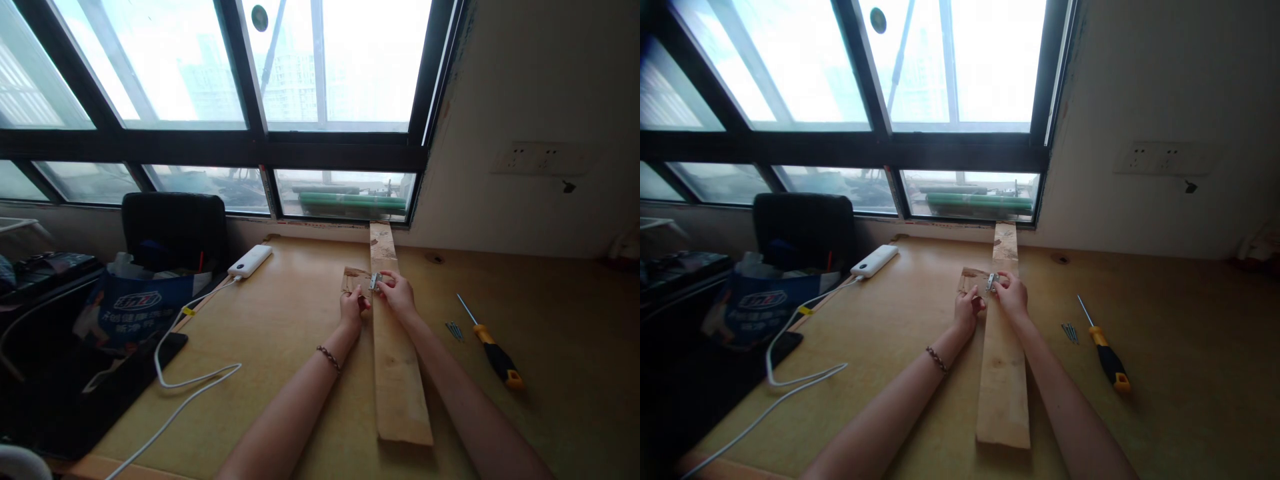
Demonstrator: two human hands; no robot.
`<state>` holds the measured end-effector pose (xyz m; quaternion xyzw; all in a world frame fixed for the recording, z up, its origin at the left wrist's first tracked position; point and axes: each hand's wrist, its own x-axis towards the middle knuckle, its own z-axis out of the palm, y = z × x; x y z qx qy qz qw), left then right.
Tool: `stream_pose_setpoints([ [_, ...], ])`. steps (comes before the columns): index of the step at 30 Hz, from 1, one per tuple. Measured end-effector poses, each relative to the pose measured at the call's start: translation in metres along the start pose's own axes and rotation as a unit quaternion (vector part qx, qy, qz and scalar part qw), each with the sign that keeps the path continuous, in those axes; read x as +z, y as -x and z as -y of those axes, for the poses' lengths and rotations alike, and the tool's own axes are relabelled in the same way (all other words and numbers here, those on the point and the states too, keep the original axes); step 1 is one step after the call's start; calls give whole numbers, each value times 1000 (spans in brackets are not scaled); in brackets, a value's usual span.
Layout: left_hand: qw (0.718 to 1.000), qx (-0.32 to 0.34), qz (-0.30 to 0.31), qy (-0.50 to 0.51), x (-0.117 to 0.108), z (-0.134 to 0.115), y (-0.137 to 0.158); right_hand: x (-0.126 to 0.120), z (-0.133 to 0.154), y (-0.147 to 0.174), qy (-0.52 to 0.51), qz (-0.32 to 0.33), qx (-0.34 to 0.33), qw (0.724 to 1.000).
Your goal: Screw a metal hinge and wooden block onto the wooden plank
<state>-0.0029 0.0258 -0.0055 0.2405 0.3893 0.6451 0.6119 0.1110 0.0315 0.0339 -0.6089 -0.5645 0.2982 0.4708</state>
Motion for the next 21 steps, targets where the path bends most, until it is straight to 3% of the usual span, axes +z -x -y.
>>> stream_pose_setpoints([
  [7,999,-28,18,34,1,-5,5,4,3,5,193,-31,-39,980],
  [21,999,-4,46,-18,2,-5,8,4,7,9,249,-26,-70,966],
])
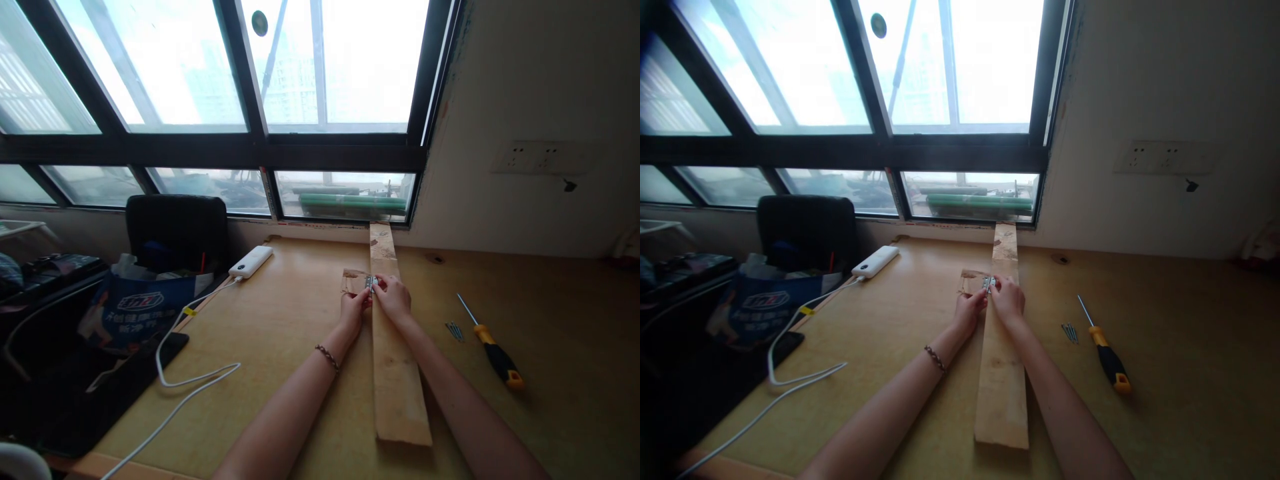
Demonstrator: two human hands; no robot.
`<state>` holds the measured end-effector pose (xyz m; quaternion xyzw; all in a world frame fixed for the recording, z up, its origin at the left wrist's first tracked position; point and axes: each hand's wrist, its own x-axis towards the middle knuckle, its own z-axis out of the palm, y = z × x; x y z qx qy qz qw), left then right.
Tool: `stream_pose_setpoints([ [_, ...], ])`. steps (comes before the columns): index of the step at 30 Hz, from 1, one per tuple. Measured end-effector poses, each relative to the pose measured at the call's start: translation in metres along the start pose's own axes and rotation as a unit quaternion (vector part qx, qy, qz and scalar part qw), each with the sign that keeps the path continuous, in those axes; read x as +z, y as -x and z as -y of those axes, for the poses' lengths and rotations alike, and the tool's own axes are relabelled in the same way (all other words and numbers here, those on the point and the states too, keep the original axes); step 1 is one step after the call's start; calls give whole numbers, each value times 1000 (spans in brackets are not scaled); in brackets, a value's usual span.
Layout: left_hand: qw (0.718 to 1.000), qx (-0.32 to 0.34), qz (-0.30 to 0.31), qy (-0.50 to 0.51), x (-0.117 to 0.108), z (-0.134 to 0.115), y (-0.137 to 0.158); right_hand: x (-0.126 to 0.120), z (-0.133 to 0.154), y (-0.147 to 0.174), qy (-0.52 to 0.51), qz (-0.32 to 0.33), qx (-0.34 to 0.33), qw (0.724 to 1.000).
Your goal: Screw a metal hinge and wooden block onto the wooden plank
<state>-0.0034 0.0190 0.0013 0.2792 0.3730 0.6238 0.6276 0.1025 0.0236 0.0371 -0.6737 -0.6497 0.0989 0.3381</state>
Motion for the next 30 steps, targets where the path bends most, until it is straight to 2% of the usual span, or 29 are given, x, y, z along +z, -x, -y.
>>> stream_pose_setpoints([
  [30,1000,-1,-2,-5,-3,5,-8,1,3,3,69,-29,2,997],
])
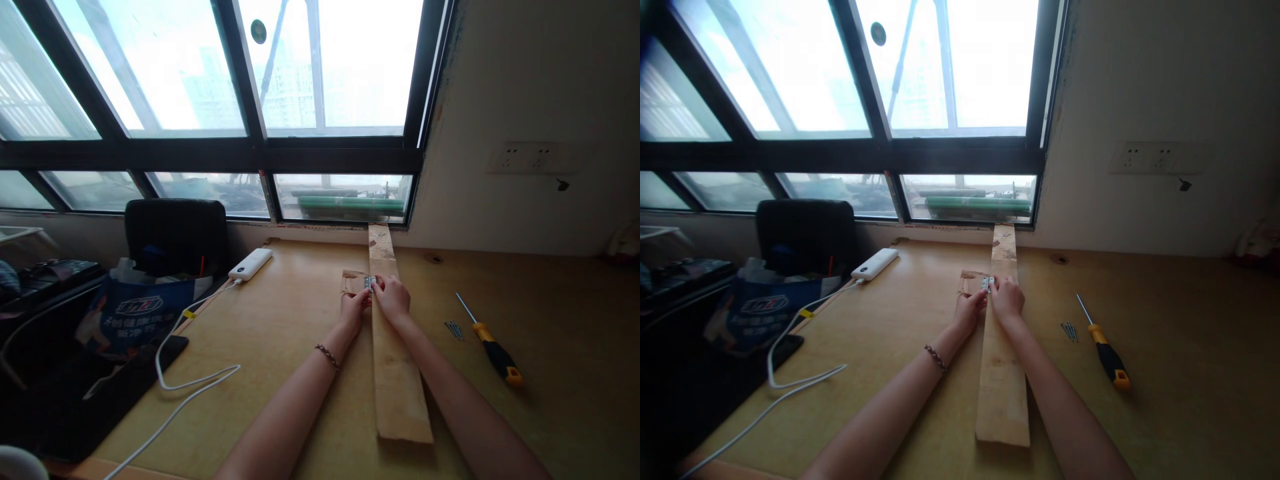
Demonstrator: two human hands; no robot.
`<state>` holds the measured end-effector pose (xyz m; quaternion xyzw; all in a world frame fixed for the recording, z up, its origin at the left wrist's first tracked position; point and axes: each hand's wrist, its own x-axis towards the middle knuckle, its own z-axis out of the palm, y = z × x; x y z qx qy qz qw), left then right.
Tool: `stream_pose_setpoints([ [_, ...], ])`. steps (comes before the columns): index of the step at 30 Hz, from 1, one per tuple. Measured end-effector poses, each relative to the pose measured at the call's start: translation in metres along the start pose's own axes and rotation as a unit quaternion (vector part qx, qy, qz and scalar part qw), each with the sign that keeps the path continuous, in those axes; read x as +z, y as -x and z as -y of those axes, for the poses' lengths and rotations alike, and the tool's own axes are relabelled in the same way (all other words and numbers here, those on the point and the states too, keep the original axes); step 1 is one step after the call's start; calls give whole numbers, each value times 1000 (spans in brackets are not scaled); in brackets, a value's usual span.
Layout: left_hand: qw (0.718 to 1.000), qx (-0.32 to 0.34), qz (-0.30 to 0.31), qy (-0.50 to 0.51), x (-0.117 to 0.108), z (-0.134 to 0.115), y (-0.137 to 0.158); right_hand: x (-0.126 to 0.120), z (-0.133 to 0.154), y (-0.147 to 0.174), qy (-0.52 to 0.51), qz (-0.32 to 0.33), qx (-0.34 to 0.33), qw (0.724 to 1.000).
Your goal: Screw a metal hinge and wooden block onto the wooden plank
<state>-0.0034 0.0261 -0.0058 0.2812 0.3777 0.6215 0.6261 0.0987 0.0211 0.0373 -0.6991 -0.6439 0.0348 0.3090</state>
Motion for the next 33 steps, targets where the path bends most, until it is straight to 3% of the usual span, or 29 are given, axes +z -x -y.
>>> stream_pose_setpoints([
  [5,1000,2,5,-1,0,1,-1,2,1,-1,-26,-20,-3,999],
  [8,1000,0,1,-6,0,2,-2,-1,-3,-2,-134,-16,-1,991],
  [12,1000,8,0,-17,-2,5,-4,-34,-31,-7,-252,-18,13,967],
  [14,1000,6,-1,-21,-3,6,-5,-61,-57,-13,-189,-27,0,982],
  [15,1000,4,-2,-20,-3,7,-5,-74,-73,-16,-133,-1,-4,991],
  [17,1000,0,-4,-18,-4,7,-6,-96,-103,-24,-32,99,14,994],
  [19,1000,-1,-8,-18,-3,7,-7,-106,-127,-30,64,180,50,980],
  [22,1000,-3,-12,-23,-3,6,-7,-103,-144,-34,147,258,84,951],
  [25,1000,-6,-12,-26,-2,5,-5,-92,-146,-33,178,289,104,935],
  [33,1000,-2,-13,-20,0,3,-3,-80,-148,-26,125,304,89,940],
])
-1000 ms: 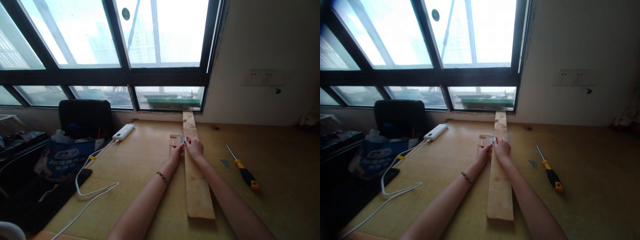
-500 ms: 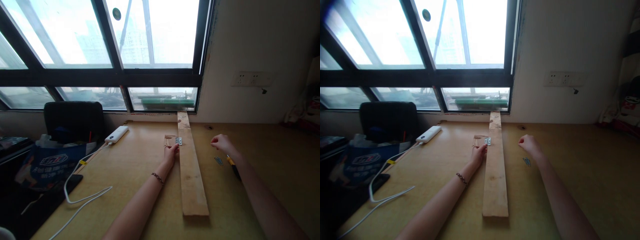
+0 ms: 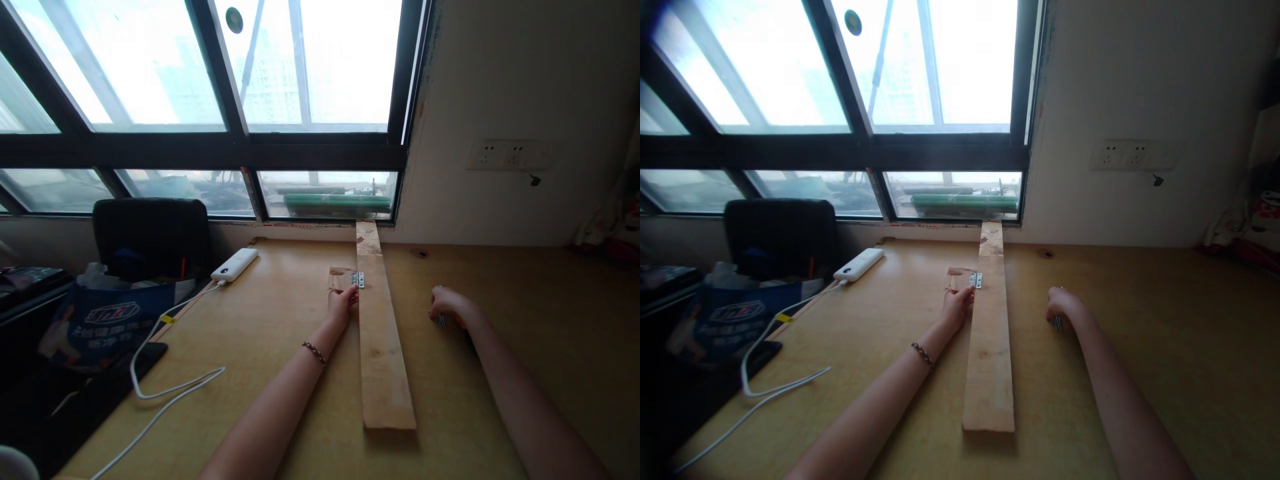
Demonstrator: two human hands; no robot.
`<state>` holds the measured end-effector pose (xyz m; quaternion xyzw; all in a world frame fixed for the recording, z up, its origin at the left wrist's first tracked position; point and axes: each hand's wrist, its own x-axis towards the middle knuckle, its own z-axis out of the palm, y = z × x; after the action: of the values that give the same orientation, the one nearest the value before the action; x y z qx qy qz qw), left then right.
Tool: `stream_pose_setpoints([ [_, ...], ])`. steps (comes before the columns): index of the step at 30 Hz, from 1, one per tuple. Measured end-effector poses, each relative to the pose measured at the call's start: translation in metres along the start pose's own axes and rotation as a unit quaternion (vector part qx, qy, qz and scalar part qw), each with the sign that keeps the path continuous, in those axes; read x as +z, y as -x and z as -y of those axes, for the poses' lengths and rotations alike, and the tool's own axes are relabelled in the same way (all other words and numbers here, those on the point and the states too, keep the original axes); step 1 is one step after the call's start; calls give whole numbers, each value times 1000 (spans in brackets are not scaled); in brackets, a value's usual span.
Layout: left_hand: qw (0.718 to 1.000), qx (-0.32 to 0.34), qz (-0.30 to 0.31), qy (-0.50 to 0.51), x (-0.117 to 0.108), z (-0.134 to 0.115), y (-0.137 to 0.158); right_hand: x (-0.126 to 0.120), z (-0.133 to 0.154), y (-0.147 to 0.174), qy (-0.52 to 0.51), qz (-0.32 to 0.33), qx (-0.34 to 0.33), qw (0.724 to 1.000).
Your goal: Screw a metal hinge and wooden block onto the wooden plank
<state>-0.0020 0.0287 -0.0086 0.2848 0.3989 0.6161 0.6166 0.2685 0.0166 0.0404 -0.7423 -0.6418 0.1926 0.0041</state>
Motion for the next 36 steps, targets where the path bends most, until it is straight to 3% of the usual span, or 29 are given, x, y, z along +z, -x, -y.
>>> stream_pose_setpoints([
  [4,1000,1,2,-3,-1,2,-2,-3,5,0,-59,-11,-20,998],
  [6,1000,2,4,-3,-2,3,-3,-7,17,3,-158,-43,-60,985],
  [8,1000,-3,0,-2,-2,3,-3,-10,38,7,-311,-83,-121,939],
  [11,1000,-8,-4,-1,-2,3,-3,-6,83,8,-498,-142,-177,837],
  [13,1000,-1,2,4,-1,3,-2,4,113,3,-552,-150,-190,798],
  [15,1000,3,7,11,-1,2,-1,18,137,-7,-583,-154,-186,776],
  [18,1000,-1,3,13,0,1,0,37,155,-26,-574,-170,-169,783],
  [23,1000,-5,13,15,0,-2,2,52,154,-41,-530,-174,-194,807],
  [36,999,-5,28,38,-2,1,0,45,158,-25,-393,-246,-231,856],
])
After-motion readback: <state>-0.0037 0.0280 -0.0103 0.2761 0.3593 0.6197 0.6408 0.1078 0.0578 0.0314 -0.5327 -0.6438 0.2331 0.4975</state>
